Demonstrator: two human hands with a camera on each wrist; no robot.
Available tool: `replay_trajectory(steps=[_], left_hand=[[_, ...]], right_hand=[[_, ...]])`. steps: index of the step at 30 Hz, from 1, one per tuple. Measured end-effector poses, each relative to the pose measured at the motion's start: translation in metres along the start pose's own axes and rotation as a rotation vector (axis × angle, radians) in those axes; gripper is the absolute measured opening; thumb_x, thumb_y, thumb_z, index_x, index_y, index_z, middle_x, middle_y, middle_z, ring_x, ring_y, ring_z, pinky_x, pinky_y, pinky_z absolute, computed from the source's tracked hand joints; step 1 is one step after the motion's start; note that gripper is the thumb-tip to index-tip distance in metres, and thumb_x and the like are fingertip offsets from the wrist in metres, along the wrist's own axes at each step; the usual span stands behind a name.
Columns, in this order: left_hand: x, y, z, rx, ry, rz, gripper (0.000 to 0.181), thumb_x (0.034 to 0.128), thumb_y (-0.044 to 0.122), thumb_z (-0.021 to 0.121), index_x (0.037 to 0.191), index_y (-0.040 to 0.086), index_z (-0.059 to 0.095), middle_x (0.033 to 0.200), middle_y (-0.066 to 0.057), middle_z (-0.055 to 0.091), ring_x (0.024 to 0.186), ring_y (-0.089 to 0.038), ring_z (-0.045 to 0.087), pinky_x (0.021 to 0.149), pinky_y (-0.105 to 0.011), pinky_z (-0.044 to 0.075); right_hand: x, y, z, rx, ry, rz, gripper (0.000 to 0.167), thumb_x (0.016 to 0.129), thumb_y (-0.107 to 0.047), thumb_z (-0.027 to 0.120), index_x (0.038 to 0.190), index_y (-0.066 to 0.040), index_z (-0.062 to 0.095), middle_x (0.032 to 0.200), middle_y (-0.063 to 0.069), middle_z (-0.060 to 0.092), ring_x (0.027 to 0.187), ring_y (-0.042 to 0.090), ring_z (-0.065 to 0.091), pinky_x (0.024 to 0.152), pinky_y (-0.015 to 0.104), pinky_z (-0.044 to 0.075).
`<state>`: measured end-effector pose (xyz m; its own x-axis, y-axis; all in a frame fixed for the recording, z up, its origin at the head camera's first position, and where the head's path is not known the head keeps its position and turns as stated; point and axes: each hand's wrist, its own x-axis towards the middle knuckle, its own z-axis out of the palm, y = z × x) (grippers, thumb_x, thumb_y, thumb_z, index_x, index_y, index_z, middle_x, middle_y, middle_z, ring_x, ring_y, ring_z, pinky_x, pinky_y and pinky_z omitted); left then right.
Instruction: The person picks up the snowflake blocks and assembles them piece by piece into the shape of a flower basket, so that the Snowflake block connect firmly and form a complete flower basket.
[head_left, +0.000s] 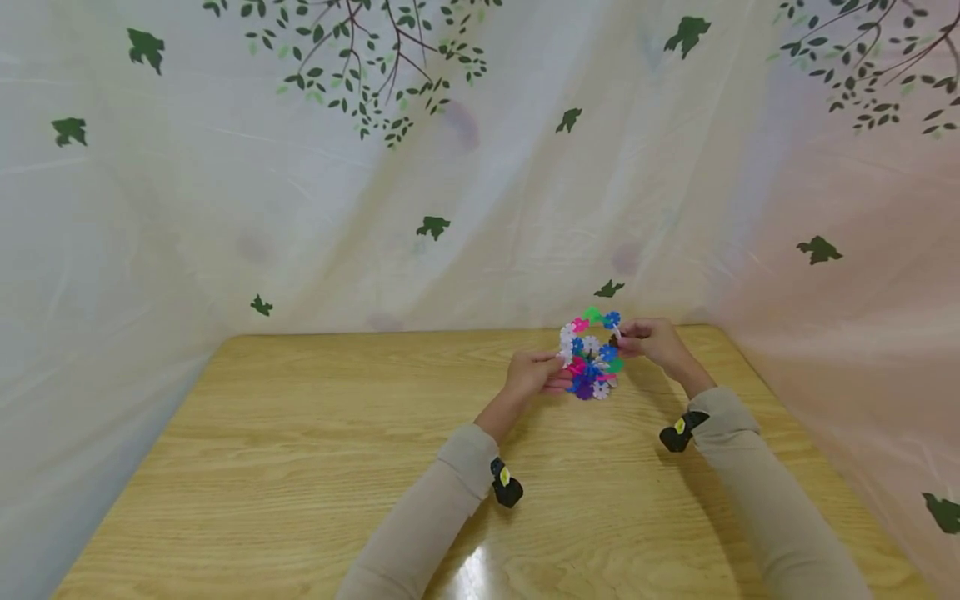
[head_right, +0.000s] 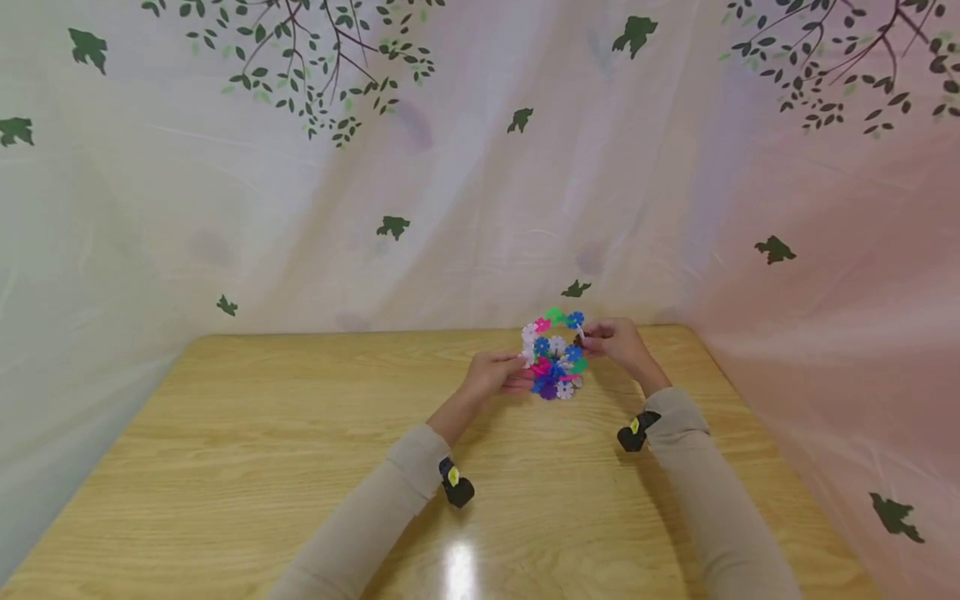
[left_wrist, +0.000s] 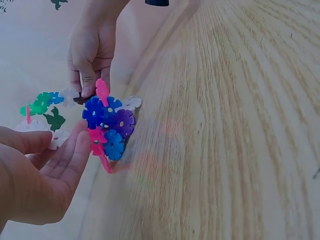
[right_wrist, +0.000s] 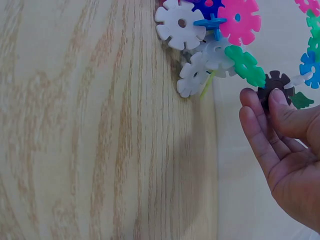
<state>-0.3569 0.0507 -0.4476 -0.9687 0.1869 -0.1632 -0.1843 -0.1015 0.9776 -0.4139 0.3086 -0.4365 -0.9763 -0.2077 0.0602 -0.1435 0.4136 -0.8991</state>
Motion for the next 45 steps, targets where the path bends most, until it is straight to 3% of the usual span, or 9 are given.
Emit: replay_trajectory(steps=[4,12,22,27,33,39,45], left_hand=[[0.000,0.000,0.001,-0.042,-0.011,-0.007,0.030,0.0995,0.010,0.064,0.123,-0.009,0.068,0.107,-0.032,0.072,0.095,-0.041,0.074,0.090,-0.051,0.056],[0.003,-0.002,0.003,-0.050,0.029,-0.023,0.028,0.1006,0.009,0.063,0.122,-0.009,0.068,0.107,-0.030,0.073,0.103,-0.043,0.072,0.093,-0.049,0.056],[0.006,-0.003,0.002,-0.059,0.041,-0.018,0.029,0.1010,0.008,0.062,0.125,-0.009,0.067,0.110,-0.031,0.072,0.103,-0.040,0.073,0.091,-0.045,0.059],[0.009,-0.004,-0.003,-0.016,0.061,-0.009,0.031,0.1009,0.009,0.063,0.126,-0.009,0.066,0.108,-0.029,0.073,0.099,-0.037,0.075,0.091,-0.046,0.059],[0.015,-0.002,-0.010,0.049,0.113,0.018,0.029,0.1006,0.009,0.063,0.124,-0.007,0.068,0.105,-0.027,0.075,0.093,-0.032,0.077,0.089,-0.044,0.059],[0.016,0.000,-0.016,0.078,0.110,0.060,0.026,0.1002,0.006,0.063,0.120,-0.010,0.069,0.103,-0.030,0.073,0.092,-0.036,0.077,0.086,-0.044,0.060],[0.016,-0.002,-0.018,0.133,0.131,0.075,0.023,0.1000,0.005,0.063,0.116,-0.009,0.071,0.100,-0.028,0.075,0.095,-0.040,0.075,0.085,-0.044,0.061]], right_hand=[[0.000,-0.001,-0.001,0.030,-0.013,0.007,0.028,0.099,0.005,0.059,0.120,0.023,0.055,0.088,0.000,0.073,0.074,0.003,0.070,0.078,0.032,0.063],[-0.001,-0.004,0.000,0.071,-0.008,0.039,0.028,0.099,0.006,0.057,0.121,0.023,0.052,0.089,0.003,0.073,0.074,0.005,0.072,0.082,0.038,0.063],[-0.006,-0.004,0.006,0.043,0.003,0.054,0.022,0.099,0.010,0.054,0.118,0.022,0.052,0.091,0.007,0.067,0.074,0.005,0.070,0.086,0.043,0.062],[-0.008,0.000,0.007,0.031,-0.001,0.015,0.018,0.098,0.010,0.057,0.112,0.021,0.056,0.086,0.003,0.065,0.072,0.006,0.071,0.082,0.043,0.063],[-0.008,0.002,0.011,0.054,-0.018,-0.072,0.003,0.095,0.011,0.061,0.095,0.015,0.062,0.078,0.004,0.069,0.070,0.009,0.072,0.072,0.041,0.064],[-0.011,0.002,0.018,0.038,-0.032,-0.177,0.006,0.092,0.016,0.061,0.091,0.020,0.057,0.080,0.019,0.070,0.068,0.009,0.071,0.065,0.034,0.063],[-0.015,0.002,0.021,-0.038,-0.014,-0.235,0.004,0.092,0.015,0.062,0.089,0.018,0.060,0.083,0.033,0.065,0.066,0.007,0.070,0.061,0.029,0.062]])
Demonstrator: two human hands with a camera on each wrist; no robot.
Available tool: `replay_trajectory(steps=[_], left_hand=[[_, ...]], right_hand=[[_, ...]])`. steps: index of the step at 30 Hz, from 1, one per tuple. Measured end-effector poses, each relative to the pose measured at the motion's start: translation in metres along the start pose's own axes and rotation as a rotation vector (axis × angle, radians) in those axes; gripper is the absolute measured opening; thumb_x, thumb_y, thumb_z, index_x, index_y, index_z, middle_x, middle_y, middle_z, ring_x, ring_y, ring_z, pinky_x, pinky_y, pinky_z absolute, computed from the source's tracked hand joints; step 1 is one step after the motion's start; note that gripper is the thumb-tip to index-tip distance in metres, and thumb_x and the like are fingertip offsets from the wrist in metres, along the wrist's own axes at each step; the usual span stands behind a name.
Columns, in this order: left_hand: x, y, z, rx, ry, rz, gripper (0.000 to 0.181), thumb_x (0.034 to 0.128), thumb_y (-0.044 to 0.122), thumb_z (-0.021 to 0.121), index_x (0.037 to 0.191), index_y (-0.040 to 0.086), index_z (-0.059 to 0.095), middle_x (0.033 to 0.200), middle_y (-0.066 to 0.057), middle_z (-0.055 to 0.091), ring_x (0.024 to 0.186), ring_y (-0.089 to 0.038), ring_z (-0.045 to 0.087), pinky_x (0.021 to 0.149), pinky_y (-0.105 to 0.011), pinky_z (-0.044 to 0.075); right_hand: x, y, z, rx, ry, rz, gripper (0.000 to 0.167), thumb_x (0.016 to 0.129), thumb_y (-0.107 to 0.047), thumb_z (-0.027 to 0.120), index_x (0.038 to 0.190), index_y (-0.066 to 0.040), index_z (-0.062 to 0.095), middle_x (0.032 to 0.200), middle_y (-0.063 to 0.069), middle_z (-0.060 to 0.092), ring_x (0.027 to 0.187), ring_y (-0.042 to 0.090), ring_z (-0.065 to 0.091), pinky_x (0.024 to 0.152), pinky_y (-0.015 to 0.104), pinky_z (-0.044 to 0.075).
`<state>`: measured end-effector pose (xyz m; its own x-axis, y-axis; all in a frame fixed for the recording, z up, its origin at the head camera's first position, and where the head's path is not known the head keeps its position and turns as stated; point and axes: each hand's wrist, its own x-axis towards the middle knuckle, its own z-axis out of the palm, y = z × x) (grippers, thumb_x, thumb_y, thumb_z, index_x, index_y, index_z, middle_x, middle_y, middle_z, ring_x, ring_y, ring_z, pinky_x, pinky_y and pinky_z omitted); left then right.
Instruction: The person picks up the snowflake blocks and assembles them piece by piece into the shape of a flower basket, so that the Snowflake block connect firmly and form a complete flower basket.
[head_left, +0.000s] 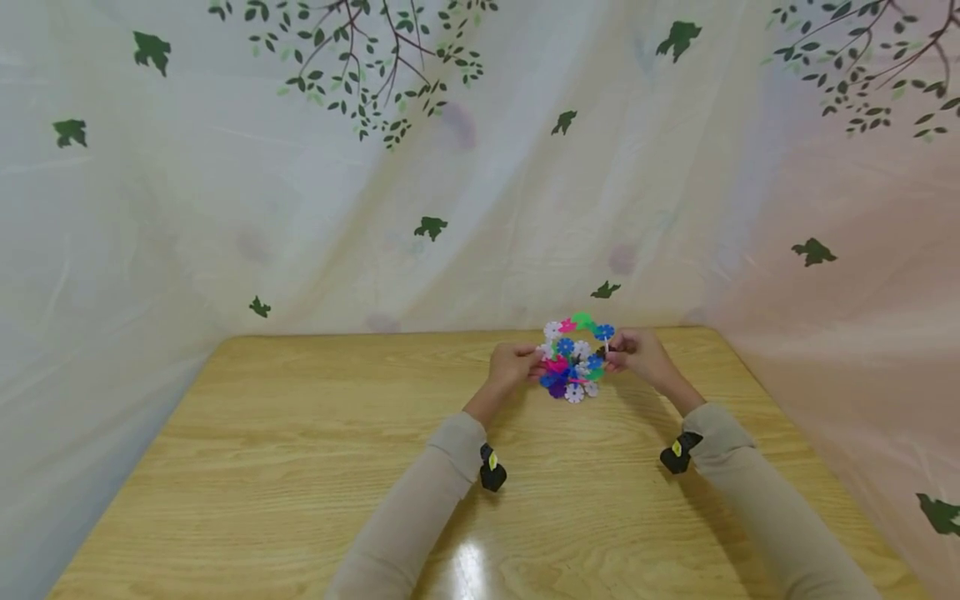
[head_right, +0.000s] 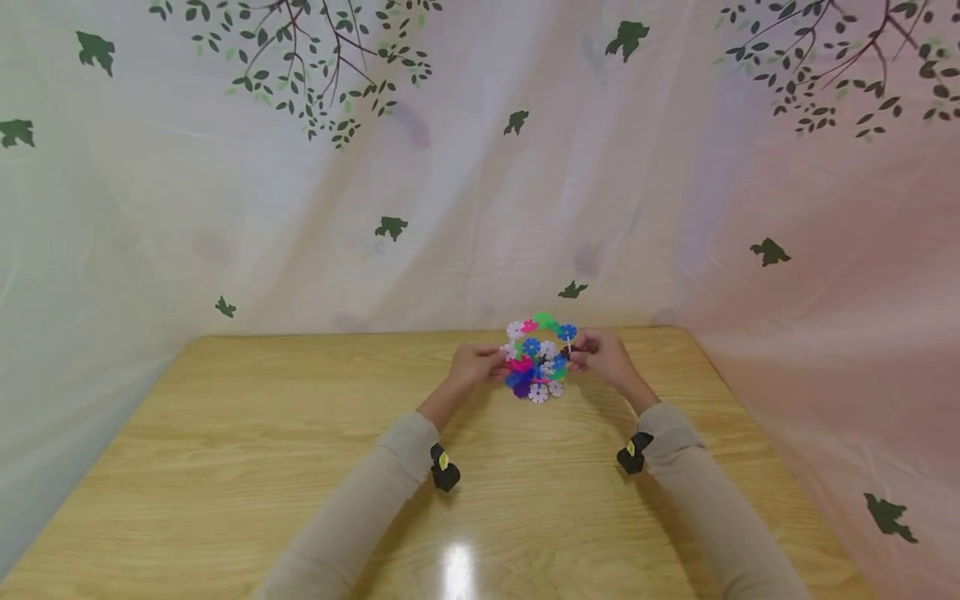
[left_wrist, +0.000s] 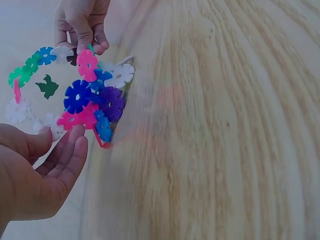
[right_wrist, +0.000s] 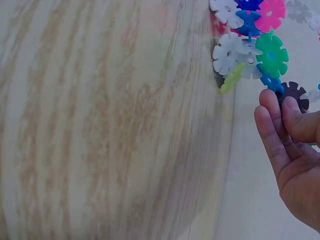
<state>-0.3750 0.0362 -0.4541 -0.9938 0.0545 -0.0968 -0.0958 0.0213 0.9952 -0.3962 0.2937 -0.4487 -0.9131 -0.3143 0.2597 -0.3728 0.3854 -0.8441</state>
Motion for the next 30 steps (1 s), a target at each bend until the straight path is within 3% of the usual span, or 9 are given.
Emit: replay_trajectory(steps=[11,17,24,30], left_hand=[[0.0006,0.0001,-0.0010,0.068,0.001,0.027,0.023,0.0999,0.004,0.063,0.115,-0.010,0.071,0.098,-0.027,0.075,0.093,-0.040,0.075,0.083,-0.044,0.062],[0.0032,-0.0005,-0.0024,0.077,0.000,0.006,0.024,0.1011,0.006,0.062,0.118,-0.009,0.070,0.102,-0.024,0.075,0.094,-0.033,0.076,0.085,-0.040,0.062],[0.0025,0.0003,-0.0028,0.060,-0.015,-0.011,0.023,0.1009,0.006,0.062,0.117,-0.008,0.070,0.104,-0.024,0.074,0.098,-0.036,0.075,0.089,-0.042,0.061],[0.0023,0.0003,-0.0019,0.074,-0.016,-0.016,0.026,0.1008,0.008,0.063,0.122,-0.005,0.069,0.104,-0.022,0.074,0.100,-0.037,0.074,0.089,-0.042,0.061]], right_hand=[[0.0006,0.0003,-0.0004,-0.031,0.000,0.014,0.004,0.093,0.014,0.061,0.090,0.016,0.060,0.083,0.032,0.065,0.066,0.007,0.069,0.062,0.030,0.062],[0.0014,0.0013,-0.0019,-0.001,-0.010,0.071,0.009,0.096,0.011,0.060,0.099,0.018,0.060,0.089,0.031,0.067,0.070,0.007,0.070,0.066,0.031,0.063],[-0.0007,0.0006,-0.0038,0.034,-0.038,0.098,0.017,0.097,0.009,0.059,0.108,0.022,0.060,0.093,0.030,0.069,0.072,0.008,0.072,0.072,0.039,0.064],[-0.0043,0.0002,-0.0072,0.029,-0.043,0.117,0.023,0.097,0.006,0.061,0.115,0.021,0.060,0.100,0.032,0.069,0.078,0.017,0.075,0.076,0.044,0.063]])
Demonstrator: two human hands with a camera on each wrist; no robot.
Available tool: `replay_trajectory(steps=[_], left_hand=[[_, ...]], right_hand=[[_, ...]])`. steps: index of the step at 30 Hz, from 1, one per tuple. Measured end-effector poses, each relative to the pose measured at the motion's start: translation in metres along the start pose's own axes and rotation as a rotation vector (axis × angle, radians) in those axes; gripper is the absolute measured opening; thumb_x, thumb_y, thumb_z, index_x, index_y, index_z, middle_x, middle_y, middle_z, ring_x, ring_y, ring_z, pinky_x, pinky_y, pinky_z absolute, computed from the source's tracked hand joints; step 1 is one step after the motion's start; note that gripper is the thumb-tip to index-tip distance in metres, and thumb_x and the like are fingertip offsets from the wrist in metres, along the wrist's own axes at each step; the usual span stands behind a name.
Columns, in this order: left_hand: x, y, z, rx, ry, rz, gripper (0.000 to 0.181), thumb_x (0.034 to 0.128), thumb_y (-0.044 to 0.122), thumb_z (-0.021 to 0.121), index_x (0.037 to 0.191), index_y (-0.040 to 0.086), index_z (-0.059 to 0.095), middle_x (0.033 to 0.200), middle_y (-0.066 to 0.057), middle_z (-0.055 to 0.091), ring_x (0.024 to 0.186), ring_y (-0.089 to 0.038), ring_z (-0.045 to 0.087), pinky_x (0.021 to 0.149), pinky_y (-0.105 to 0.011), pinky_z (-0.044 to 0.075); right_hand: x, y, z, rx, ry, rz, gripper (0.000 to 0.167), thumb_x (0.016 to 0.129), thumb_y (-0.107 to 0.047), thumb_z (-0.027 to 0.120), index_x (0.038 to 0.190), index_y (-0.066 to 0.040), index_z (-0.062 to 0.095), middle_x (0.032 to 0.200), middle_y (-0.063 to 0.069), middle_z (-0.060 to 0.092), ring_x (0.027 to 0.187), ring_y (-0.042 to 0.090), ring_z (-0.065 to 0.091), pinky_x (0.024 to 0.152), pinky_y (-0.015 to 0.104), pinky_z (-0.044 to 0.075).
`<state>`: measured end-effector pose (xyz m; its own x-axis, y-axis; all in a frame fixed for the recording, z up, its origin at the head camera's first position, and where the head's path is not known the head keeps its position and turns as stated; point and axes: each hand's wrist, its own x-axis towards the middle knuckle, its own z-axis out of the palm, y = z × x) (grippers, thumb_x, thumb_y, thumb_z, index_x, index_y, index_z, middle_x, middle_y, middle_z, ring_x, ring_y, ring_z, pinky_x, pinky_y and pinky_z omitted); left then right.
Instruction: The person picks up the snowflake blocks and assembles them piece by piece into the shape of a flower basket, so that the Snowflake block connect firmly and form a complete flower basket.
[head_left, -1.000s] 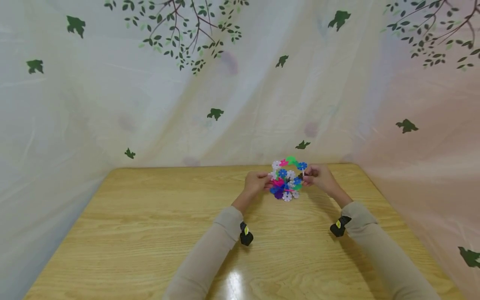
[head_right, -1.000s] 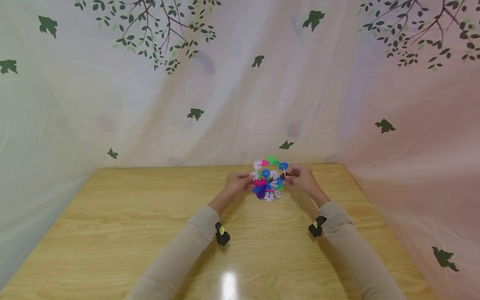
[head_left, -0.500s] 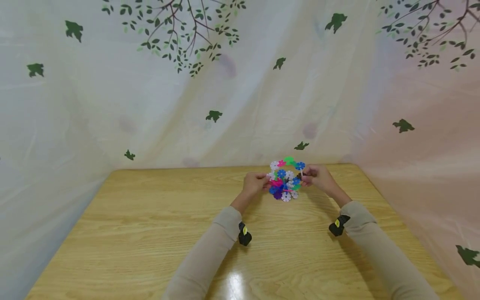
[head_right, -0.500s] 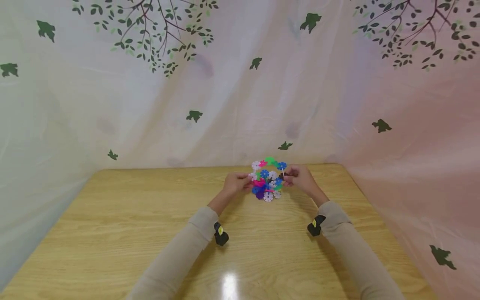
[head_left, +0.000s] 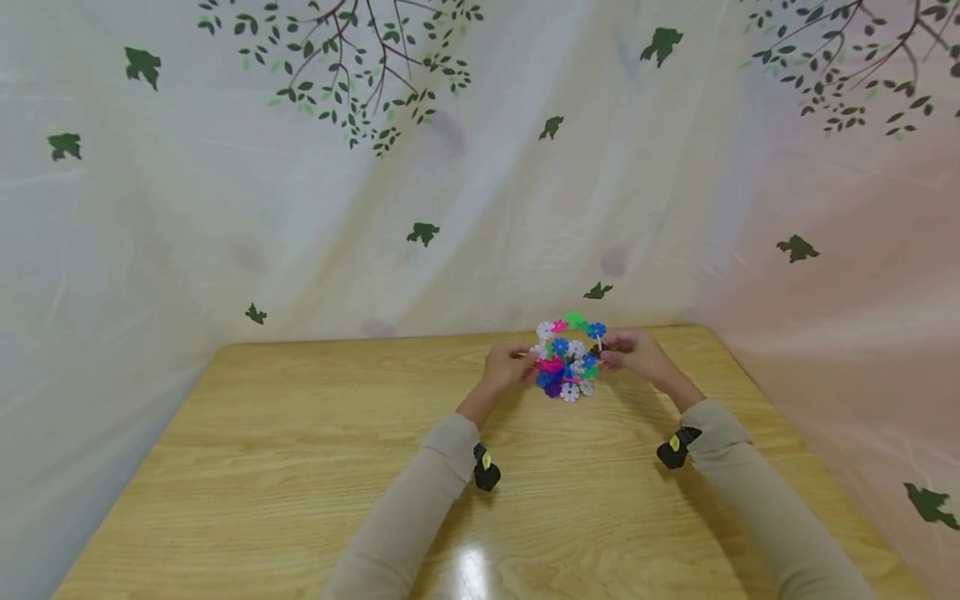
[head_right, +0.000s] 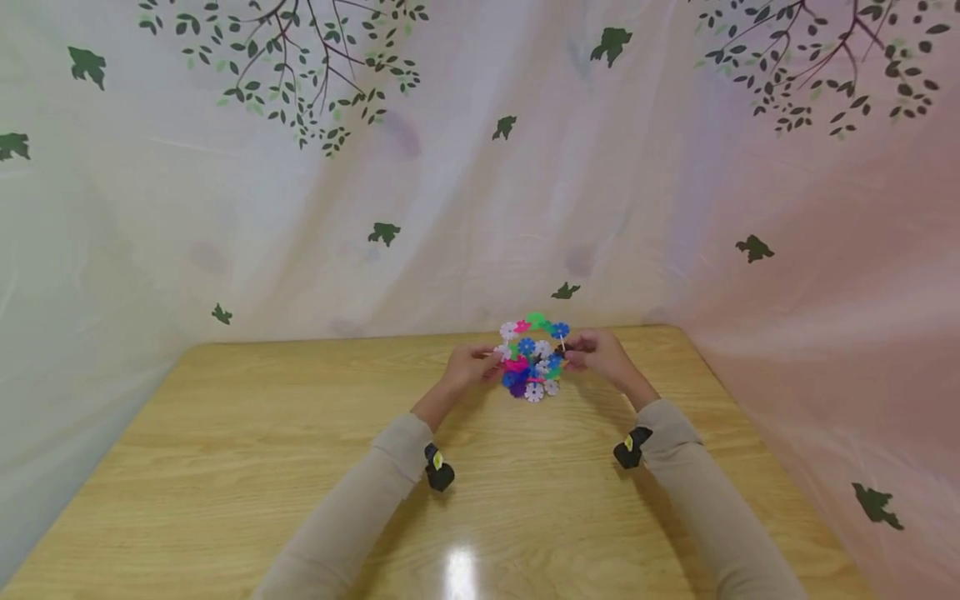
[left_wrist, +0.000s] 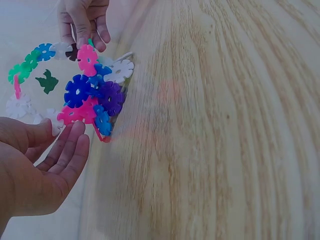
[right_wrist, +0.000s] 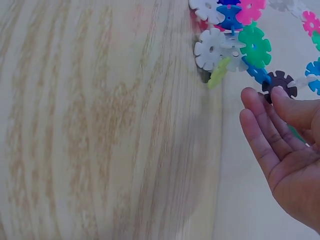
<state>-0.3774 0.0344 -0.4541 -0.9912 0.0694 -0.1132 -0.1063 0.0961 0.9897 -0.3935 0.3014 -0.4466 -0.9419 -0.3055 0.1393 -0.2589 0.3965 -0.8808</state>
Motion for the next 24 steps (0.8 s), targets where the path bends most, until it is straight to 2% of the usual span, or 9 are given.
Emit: replay_trajectory(steps=[3,7,13,15,17,20,22,24], left_hand=[[0.001,0.000,-0.002,0.009,0.005,0.004,0.027,0.1001,0.008,0.064,0.124,-0.003,0.069,0.105,-0.022,0.074,0.102,-0.039,0.073,0.089,-0.042,0.061],[0.002,0.002,-0.007,0.021,0.000,0.024,0.028,0.0998,0.009,0.065,0.124,-0.003,0.069,0.110,-0.024,0.074,0.103,-0.040,0.073,0.090,-0.044,0.060],[0.009,0.004,-0.027,0.013,-0.004,0.055,0.032,0.1001,0.012,0.065,0.127,-0.005,0.066,0.112,-0.023,0.074,0.095,-0.031,0.076,0.090,-0.043,0.061],[0.010,0.006,-0.037,0.010,0.002,0.072,0.033,0.1006,0.014,0.064,0.128,-0.004,0.066,0.111,-0.022,0.075,0.090,-0.025,0.076,0.091,-0.044,0.060],[0.009,0.010,-0.048,0.017,0.008,0.097,0.032,0.1015,0.016,0.063,0.128,-0.003,0.066,0.111,-0.021,0.075,0.088,-0.022,0.076,0.090,-0.045,0.060],[0.005,0.023,-0.065,0.037,0.020,0.151,0.030,0.1033,0.018,0.060,0.126,-0.001,0.067,0.112,-0.021,0.074,0.094,-0.028,0.075,0.088,-0.043,0.061],[0.002,0.034,-0.077,0.077,0.041,0.209,0.029,0.1038,0.018,0.059,0.126,0.001,0.068,0.111,-0.021,0.074,0.097,-0.033,0.074,0.081,-0.036,0.061],[-0.001,0.045,-0.088,0.144,0.071,0.285,0.029,0.1032,0.018,0.059,0.125,0.001,0.069,0.109,-0.021,0.075,0.098,-0.036,0.074,0.077,-0.032,0.061]], right_hand=[[-0.002,-0.002,-0.003,-0.023,-0.002,0.008,0.030,0.098,0.003,0.062,0.122,0.019,0.058,0.108,0.035,0.067,0.084,0.018,0.075,0.080,0.046,0.063],[-0.004,-0.006,-0.009,-0.058,0.010,0.019,0.037,0.099,-0.001,0.062,0.132,0.015,0.055,0.121,0.036,0.064,0.091,0.009,0.071,0.083,0.043,0.062],[-0.001,-0.016,-0.019,-0.101,0.066,0.009,0.041,0.102,-0.007,0.061,0.139,0.009,0.053,0.132,0.035,0.060,0.098,0.002,0.066,0.082,0.023,0.058],[0.000,-0.024,-0.018,-0.129,0.118,-0.015,0.040,0.102,-0.008,0.061,0.139,0.007,0.055,0.130,0.034,0.061,0.100,0.005,0.066,0.081,0.016,0.054],[0.002,-0.035,-0.014,-0.147,0.176,-0.051,0.039,0.102,-0.008,0.060,0.139,0.005,0.056,0.128,0.033,0.063,0.105,0.015,0.068,0.080,0.010,0.051],[0.007,-0.056,-0.004,-0.155,0.265,-0.123,0.037,0.102,-0.007,0.061,0.136,0.005,0.058,0.126,0.032,0.065,0.111,0.034,0.067,0.080,0.005,0.047],[0.012,-0.072,0.006,-0.154,0.314,-0.160,0.035,0.102,-0.009,0.061,0.135,0.003,0.060,0.125,0.029,0.066,0.115,0.040,0.064,0.082,0.007,0.047],[0.017,-0.088,0.017,-0.161,0.355,-0.200,0.034,0.102,-0.010,0.062,0.134,0.002,0.061,0.125,0.027,0.067,0.116,0.040,0.064,0.087,0.017,0.051]])
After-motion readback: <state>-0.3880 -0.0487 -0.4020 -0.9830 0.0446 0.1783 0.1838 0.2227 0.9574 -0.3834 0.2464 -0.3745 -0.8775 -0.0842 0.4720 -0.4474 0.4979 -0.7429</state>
